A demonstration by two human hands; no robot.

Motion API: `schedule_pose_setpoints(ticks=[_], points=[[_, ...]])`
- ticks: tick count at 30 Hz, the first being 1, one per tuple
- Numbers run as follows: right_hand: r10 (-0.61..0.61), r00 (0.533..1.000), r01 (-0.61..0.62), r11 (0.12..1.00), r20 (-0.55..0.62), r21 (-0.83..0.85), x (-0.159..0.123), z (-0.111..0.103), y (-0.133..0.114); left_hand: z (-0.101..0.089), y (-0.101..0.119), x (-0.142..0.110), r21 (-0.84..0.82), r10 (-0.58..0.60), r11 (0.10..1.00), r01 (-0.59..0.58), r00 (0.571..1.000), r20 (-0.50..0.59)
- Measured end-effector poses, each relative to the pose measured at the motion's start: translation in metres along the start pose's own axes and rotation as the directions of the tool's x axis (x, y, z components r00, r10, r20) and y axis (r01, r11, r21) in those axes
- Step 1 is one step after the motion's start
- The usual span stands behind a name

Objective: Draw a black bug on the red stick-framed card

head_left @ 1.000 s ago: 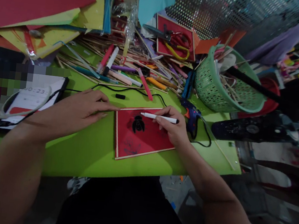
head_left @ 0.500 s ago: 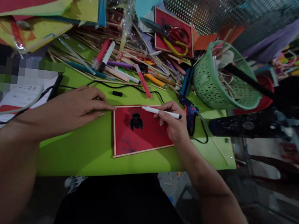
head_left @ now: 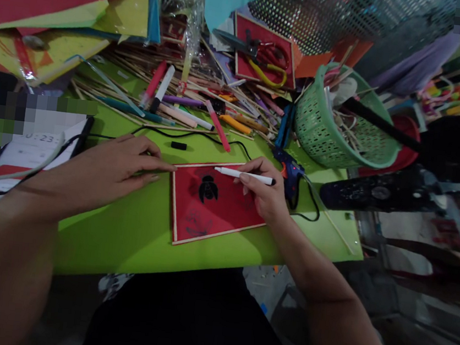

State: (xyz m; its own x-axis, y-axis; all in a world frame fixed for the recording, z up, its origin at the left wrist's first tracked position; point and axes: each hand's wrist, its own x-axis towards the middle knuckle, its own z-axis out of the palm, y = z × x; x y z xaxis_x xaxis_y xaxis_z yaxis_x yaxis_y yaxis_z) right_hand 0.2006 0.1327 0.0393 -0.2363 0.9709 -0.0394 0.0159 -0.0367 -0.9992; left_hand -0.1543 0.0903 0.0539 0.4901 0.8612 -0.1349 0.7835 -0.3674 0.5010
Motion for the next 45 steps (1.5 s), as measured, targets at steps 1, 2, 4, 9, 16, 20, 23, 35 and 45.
schedule_pose_setpoints(ticks=[1,2,4,9,16,20,23,35,45], points=[[-0.002,1.000,0.002,1.000,0.007,-0.008,0.000,0.000,0.000,0.000,0.000,0.000,0.002,0.002,1.000,-0.002,1.000,0.000],[-0.002,1.000,0.002,1.000,0.016,-0.024,-0.001,0.000,-0.001,-0.001,0.001,0.001,0.004,0.001,1.000,-0.001,1.000,0.003],[0.006,1.000,-0.004,0.998,0.031,-0.067,-0.002,0.001,-0.002,-0.001,0.002,0.001,0.000,-0.007,1.000,0.007,1.000,0.002],[0.046,0.997,-0.037,0.987,0.054,-0.155,-0.004,0.004,-0.006,0.001,-0.001,-0.001,-0.017,-0.009,1.000,0.009,1.000,-0.007],[0.062,0.994,-0.045,0.981,0.085,-0.190,-0.004,0.005,-0.007,0.010,-0.011,-0.001,0.000,0.024,1.000,-0.024,0.999,-0.032],[0.064,0.994,-0.045,0.978,0.091,-0.203,-0.005,0.004,-0.006,0.012,-0.012,-0.002,-0.007,0.053,0.999,-0.054,0.996,-0.073],[0.056,0.994,-0.034,0.974,0.093,-0.226,-0.005,0.004,-0.006,0.013,-0.012,-0.002,0.000,0.050,0.999,-0.050,0.997,-0.065],[0.032,0.994,-0.004,0.968,0.106,-0.250,-0.004,0.006,-0.008,0.010,-0.007,-0.003,-0.008,0.026,1.000,-0.026,0.998,-0.050],[0.018,0.997,0.005,0.955,0.075,-0.298,-0.005,0.005,-0.003,0.009,-0.009,-0.002,0.000,0.035,0.999,-0.035,0.999,-0.036]])
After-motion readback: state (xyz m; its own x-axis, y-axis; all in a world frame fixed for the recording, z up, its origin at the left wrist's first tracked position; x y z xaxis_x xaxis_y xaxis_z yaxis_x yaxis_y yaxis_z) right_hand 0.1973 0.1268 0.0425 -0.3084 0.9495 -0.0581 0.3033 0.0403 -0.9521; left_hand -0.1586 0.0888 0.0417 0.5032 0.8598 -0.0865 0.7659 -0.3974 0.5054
